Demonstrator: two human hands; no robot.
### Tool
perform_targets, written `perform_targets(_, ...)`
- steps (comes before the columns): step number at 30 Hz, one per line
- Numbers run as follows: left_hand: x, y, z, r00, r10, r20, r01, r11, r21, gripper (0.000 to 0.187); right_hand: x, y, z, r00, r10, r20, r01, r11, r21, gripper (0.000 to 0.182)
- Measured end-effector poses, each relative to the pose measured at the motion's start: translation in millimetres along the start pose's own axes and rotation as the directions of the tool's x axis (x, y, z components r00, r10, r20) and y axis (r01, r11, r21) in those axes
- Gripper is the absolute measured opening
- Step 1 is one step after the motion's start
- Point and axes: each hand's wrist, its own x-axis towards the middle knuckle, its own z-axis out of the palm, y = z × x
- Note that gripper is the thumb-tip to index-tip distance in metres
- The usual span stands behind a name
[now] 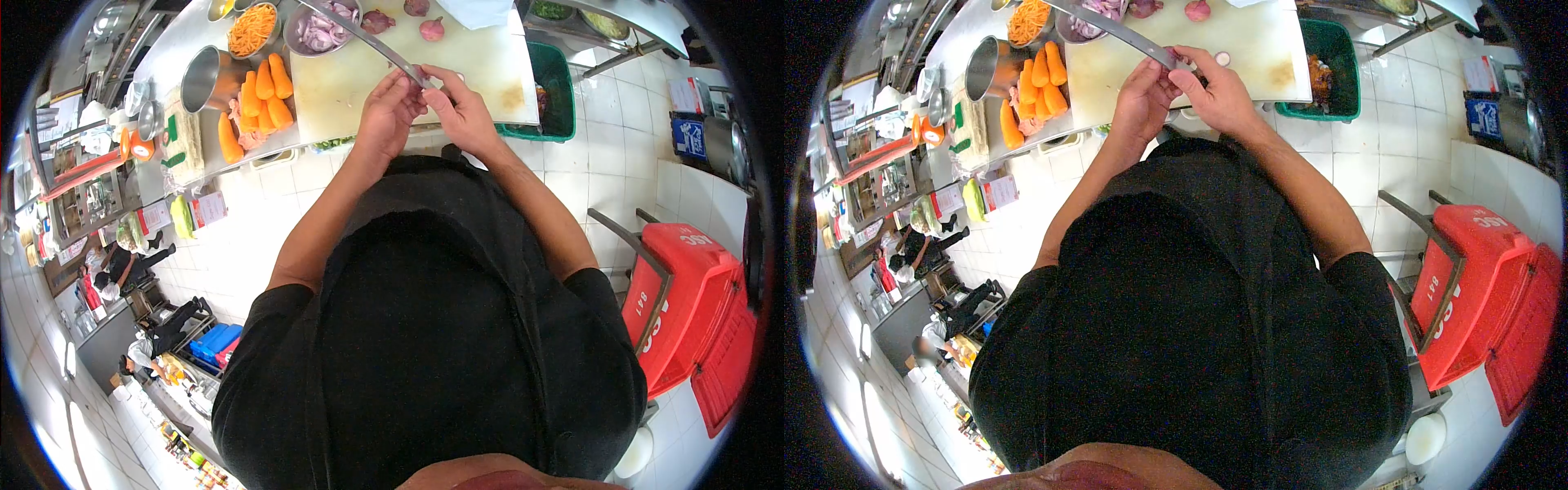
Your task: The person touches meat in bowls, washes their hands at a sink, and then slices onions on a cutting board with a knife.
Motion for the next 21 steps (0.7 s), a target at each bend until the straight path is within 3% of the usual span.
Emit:
perform_targets(2, 1, -2, -3, 1.0, 0.005, 0.012, -0.005, 1.0, -0.009, 0.035, 1, 9, 2, 0.998, -0.061, -0.022, 0.062, 0.995, 0.076, 0.048)
perform_targets(4, 2, -2, -11, 0.998, 0.017, 0.063, -0.019, 0.999, 0.041, 0.039, 3, 18, 1, 1.0, -0.015, -0.014, 0.018, 0.982, 0.189, 0.042)
perform_targets(8, 1, -2, -13, 1.0, 0.025, -0.012, -0.025, 1.0, 0.018, 0.042, 6, 15, -4, 0.985, 0.154, 0.079, -0.173, 0.893, 0.415, 0.034)
perform_targets(14, 5, 6, -29, 1.0, -0.005, 0.018, 0.006, 1.0, -0.03, 0.044, 20, 15, 4, 0.96, 0.268, 0.084, -0.278, 0.866, 0.415, 0.035)
perform_targets(17, 14, 7, -45, 0.997, -0.033, 0.068, 0.033, 0.999, -0.007, 0.047, 27, 21, 21, 0.991, 0.13, -0.044, -0.111, 0.948, 0.297, 0.037)
perform_targets(21, 23, 11, -60, 0.988, -0.084, 0.133, 0.089, 0.995, -0.036, 0.045, 36, 30, 29, 0.975, 0.201, -0.1, -0.179, 0.964, 0.197, 0.038)
